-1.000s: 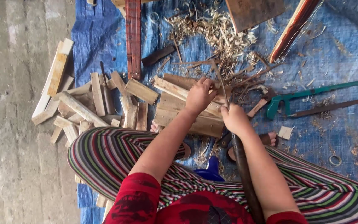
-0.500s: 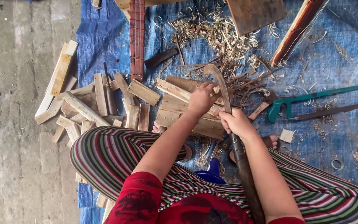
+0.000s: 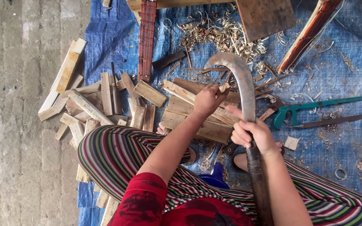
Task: Shaving and carving wood blocks using a curved hand tool to create thin strips or shape the material.
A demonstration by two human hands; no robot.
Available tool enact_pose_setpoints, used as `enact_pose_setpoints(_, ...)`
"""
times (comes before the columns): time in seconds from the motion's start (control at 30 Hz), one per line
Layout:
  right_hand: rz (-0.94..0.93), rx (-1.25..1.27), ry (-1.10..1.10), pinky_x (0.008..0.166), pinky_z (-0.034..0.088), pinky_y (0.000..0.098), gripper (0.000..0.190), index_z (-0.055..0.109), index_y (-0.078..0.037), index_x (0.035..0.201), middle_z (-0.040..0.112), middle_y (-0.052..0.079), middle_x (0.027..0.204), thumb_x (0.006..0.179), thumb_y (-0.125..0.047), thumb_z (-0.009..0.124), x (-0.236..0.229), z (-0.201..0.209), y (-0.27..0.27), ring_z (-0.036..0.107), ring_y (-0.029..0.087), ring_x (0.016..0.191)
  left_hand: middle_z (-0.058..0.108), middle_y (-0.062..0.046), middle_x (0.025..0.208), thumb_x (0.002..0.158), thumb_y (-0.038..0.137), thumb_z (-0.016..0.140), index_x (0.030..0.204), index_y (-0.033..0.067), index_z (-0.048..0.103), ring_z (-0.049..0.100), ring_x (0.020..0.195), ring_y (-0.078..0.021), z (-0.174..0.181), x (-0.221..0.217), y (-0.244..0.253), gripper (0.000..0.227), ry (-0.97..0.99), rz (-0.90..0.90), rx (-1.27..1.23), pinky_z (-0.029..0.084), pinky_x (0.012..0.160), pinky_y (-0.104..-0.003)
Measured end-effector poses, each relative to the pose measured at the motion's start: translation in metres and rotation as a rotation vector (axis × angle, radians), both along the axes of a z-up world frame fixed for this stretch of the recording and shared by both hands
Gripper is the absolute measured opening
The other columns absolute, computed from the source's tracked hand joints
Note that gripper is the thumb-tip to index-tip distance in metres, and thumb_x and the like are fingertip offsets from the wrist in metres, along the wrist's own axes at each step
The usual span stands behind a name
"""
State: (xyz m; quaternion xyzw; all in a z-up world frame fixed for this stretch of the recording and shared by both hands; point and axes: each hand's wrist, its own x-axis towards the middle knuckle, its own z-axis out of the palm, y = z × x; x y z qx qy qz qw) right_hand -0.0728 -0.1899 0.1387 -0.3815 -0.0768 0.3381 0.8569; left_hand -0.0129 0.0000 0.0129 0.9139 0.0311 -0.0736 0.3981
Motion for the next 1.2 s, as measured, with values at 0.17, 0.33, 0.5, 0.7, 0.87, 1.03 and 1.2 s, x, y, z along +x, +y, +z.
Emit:
enact_pose_setpoints(0.17, -0.021, 0.034, -0.019, 0.038, 0.035, 0.0250, 0.054, 0.047, 0.000, 0.144, 0.044, 0.005, 0.051, 0.090, -0.002, 0.049, -0.011, 0.039, -0.008, 0.050, 0.013, 0.030, 0.069, -0.006, 0.103, 0.086, 0.054, 0.068, 0.098, 0.0172, 0.068, 0.073, 0.101, -0.0337, -0.023, 0.004, -0.001, 0.039, 0.055, 0.068, -0.056, 0.060, 0.087, -0.051)
enact_pose_setpoints(0.33, -0.067, 0.094, 0.061, 0.035, 0.034, 0.0260, 0.065, 0.048, -0.011, 0.148, 0.042, 0.004, 0.046, 0.083, -0.005, 0.054, -0.030, 0.039, -0.025, 0.046, 0.012, 0.026, 0.077, -0.007, 0.107, 0.086, 0.050, 0.070, 0.111, 0.0123, 0.070, 0.074, 0.108, -0.0298, -0.048, 0.010, -0.001, 0.045, 0.207, 0.236, -0.214, 0.058, 0.095, -0.051)
enact_pose_setpoints(0.5, -0.053, 0.216, 0.023, 0.040, 0.036, 0.0243, 0.072, 0.028, -0.001, 0.160, 0.049, 0.008, 0.056, 0.090, 0.000, 0.048, -0.043, 0.025, -0.032, 0.049, 0.013, 0.034, 0.078, -0.006, 0.093, 0.078, 0.053, 0.077, 0.120, 0.0138, 0.062, 0.078, 0.091, -0.0235, -0.060, 0.012, 0.001, 0.059, 0.399, 0.419, -0.334, 0.060, 0.093, -0.043)
enact_pose_setpoints(0.7, -0.074, 0.137, 0.046, 0.038, 0.036, 0.0270, 0.068, 0.033, 0.010, 0.153, 0.045, 0.011, 0.053, 0.088, 0.000, 0.048, -0.053, -0.001, -0.042, 0.044, 0.015, 0.029, 0.050, -0.020, 0.131, 0.070, 0.029, 0.076, 0.143, 0.0065, 0.045, 0.066, 0.118, -0.0418, -0.143, 0.015, -0.009, 0.083, 0.233, 0.498, -0.075, 0.056, 0.104, -0.049)
enact_pose_setpoints(0.87, -0.107, -0.678, -0.193, 0.042, 0.044, 0.0306, 0.060, 0.042, 0.010, 0.150, 0.056, 0.015, 0.055, 0.091, 0.000, 0.050, -0.047, 0.017, -0.046, 0.056, 0.022, 0.034, 0.054, -0.026, 0.140, 0.091, 0.029, 0.059, 0.147, 0.0000, 0.049, 0.057, 0.133, -0.0437, 0.053, -0.004, -0.035, 0.064, 0.371, 0.246, -0.718, 0.043, 0.113, -0.058)
enact_pose_setpoints(1.03, 0.247, -1.778, -0.443, 0.052, 0.054, 0.0350, 0.073, 0.031, 0.006, 0.159, 0.073, 0.022, 0.075, 0.098, -0.025, 0.056, -0.037, 0.041, -0.031, 0.073, 0.029, 0.056, 0.053, -0.024, 0.150, 0.103, 0.082, 0.037, 0.150, -0.0029, 0.042, 0.057, 0.134, -0.0381, 0.078, -0.011, -0.060, 0.097, 0.639, -0.003, -1.657, 0.051, 0.106, -0.051)
enact_pose_setpoints(1.2, 0.440, -1.909, -0.637, 0.067, 0.062, 0.0441, 0.092, 0.015, 0.007, 0.161, 0.075, 0.029, 0.097, 0.098, -0.047, 0.055, -0.042, 0.044, -0.029, 0.079, 0.037, 0.078, 0.056, -0.028, 0.144, 0.093, 0.089, 0.039, 0.146, -0.0045, 0.043, 0.060, 0.129, -0.0415, 0.071, -0.007, -0.059, 0.108, 0.724, 0.073, -1.539, 0.053, 0.103, -0.053)
